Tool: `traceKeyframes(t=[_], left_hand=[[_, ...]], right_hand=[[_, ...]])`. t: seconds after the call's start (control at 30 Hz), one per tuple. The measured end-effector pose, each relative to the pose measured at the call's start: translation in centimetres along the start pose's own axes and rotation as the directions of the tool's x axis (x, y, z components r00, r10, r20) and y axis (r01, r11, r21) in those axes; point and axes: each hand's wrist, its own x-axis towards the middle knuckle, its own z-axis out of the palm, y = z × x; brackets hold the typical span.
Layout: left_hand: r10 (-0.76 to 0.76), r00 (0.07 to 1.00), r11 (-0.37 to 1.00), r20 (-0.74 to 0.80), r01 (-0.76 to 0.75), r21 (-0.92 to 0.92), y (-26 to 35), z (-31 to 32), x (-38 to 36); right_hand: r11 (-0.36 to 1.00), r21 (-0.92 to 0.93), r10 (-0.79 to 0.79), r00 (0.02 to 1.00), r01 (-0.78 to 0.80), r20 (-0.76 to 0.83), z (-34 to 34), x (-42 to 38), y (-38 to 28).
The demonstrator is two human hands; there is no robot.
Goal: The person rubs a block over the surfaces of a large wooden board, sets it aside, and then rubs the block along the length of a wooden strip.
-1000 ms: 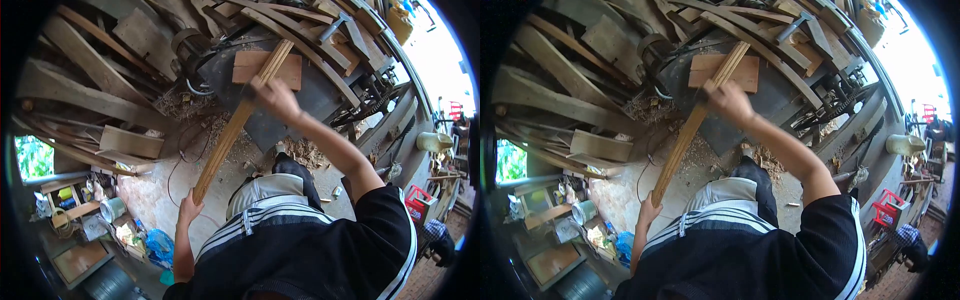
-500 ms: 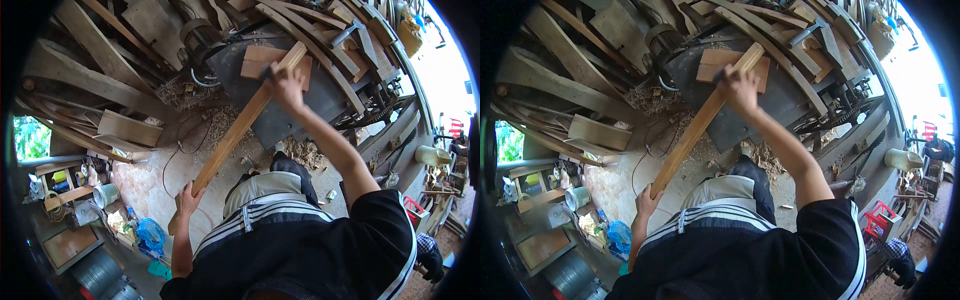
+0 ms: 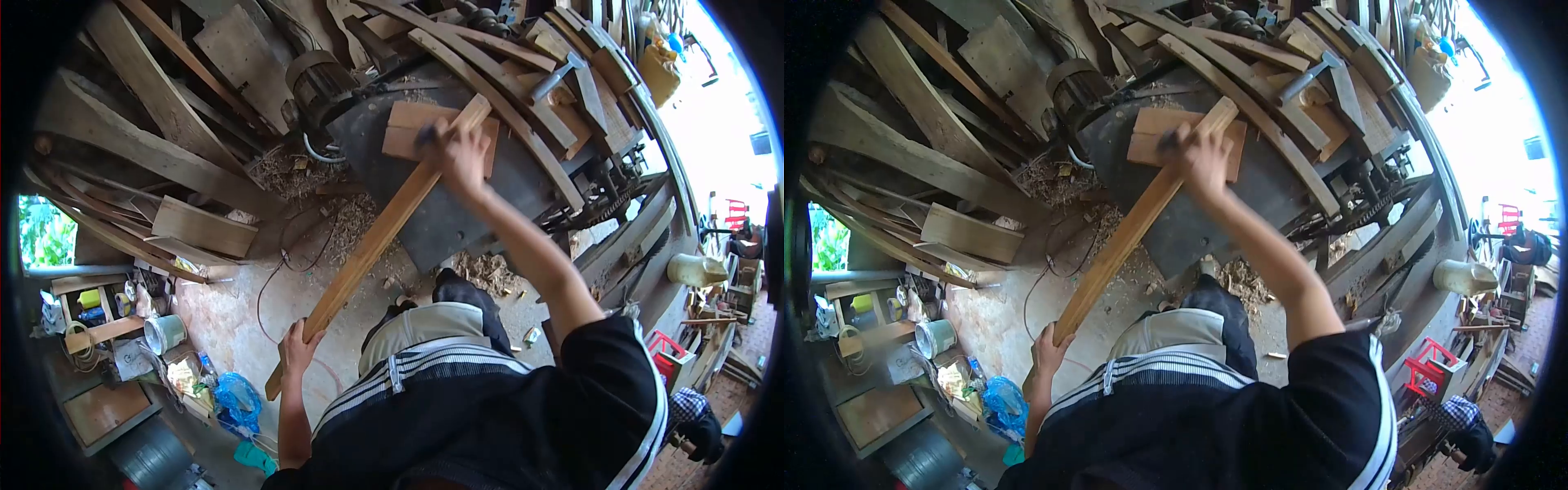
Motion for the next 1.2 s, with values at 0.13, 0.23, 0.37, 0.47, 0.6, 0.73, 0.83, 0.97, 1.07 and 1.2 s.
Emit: traceKeyframes(t=[0.13,0.23,0.37,0.47,0.6,0.73,0.83,0.97,1.07,1.2], left_hand=[[-0.017,1.0,1.0,-0.016,0.017,0.013,0.6,-0.4,0.1],[-0.012,1.0,1.0,0.004,0.012,-0.001,0.1,-0.2,0.2],[-0.024,0.999,0.998,0.026,0.023,0.056,0.1,-0.6,0.4],[-0.038,0.998,0.998,0.049,0.035,0.056,-0.3,-0.6,0.5],[-0.032,0.999,0.999,0.039,0.031,0.031,-0.5,-0.4,0.5],[0.036,0.995,0.995,-0.094,-0.027,0.093,0.1,-0.3,-0.2],[-0.021,0.999,0.98,-0.048,0.031,0.199,0.8,-1.1,-0.3],[0.007,0.999,1.0,0.049,-0.008,0.025,0.1,-1.9,0.1],[-0.022,0.984,0.996,0.177,0.037,-0.081,0.3,-2.7,0.3],[-0.025,0.97,0.996,0.244,0.045,-0.078,0.0,-3.4,0.3]], right_hand=[[0.933,0.294,-0.257,0.956,0.209,0.139,-2.4,-3.0,-1.1],[0.996,0.085,0.029,0.996,-0.036,0.083,0.9,4.0,5.7],[0.951,0.123,0.284,0.959,-0.283,0.016,1.6,6.7,7.3],[0.997,0.062,0.037,0.999,-0.036,-0.009,-0.1,0.9,1.7],[0.925,0.308,-0.278,0.949,0.223,0.149,-1.6,-2.3,0.1],[0.961,0.13,0.241,0.969,-0.245,0.044,1.4,6.6,8.1],[0.945,0.139,0.297,0.955,-0.297,0.023,2.3,6.7,8.3],[0.977,0.155,0.158,0.985,-0.145,-0.075,0.4,2.4,2.9],[0.898,0.416,-0.183,0.982,0.144,0.054,-3.2,-6.4,-5.3],[0.824,0.429,-0.41,0.912,0.371,-0.003,-5.6,-5.6,-6.2]])
